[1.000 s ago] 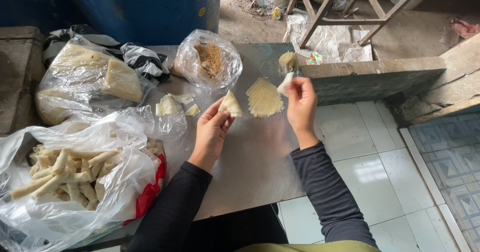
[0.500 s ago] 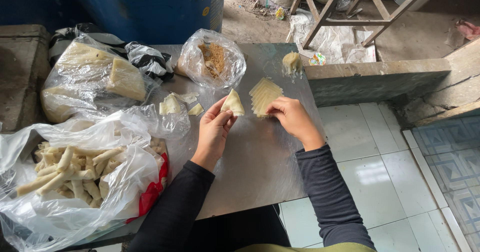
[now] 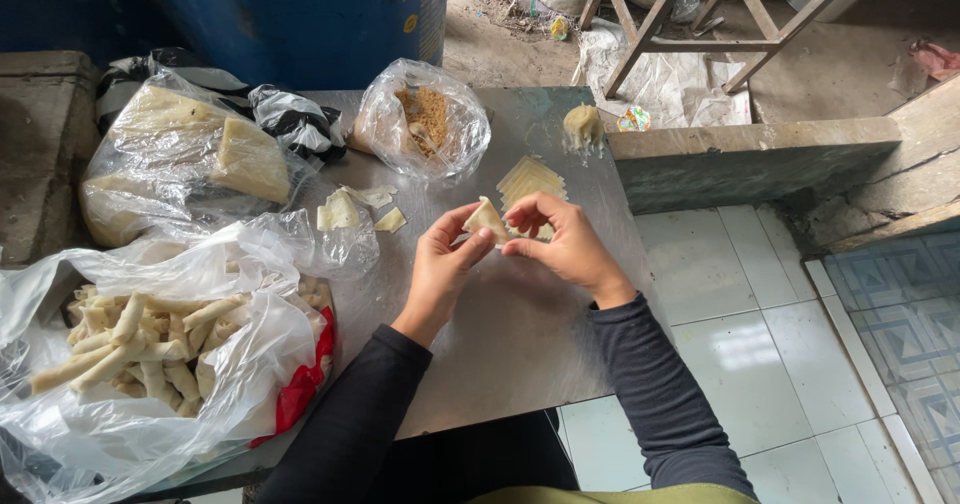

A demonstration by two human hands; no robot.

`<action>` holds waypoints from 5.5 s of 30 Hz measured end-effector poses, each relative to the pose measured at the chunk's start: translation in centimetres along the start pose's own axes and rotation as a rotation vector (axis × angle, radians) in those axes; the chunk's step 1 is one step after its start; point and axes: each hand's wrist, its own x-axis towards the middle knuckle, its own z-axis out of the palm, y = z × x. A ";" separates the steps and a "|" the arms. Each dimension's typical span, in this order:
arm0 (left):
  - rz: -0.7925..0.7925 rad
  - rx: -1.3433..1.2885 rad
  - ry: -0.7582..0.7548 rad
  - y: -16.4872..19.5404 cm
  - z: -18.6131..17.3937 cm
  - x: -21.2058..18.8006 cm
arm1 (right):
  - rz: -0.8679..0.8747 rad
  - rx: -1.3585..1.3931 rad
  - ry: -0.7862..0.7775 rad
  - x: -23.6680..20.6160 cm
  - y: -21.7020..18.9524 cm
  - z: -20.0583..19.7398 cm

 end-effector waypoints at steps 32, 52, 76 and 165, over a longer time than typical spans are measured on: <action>-0.054 -0.405 0.132 -0.2 -1.7 1.0 | 0.179 -0.294 0.076 -0.3 2.5 -2.9; -0.041 -0.316 0.056 -0.9 -1.3 0.8 | 0.242 -0.280 -0.063 0.1 0.2 -2.6; 0.027 0.022 0.061 -0.8 0.0 0.3 | 0.194 0.587 -0.040 -0.1 3.4 1.1; 0.246 1.211 0.062 -0.2 5.7 -1.2 | 0.418 -0.276 0.109 -0.5 4.1 -4.7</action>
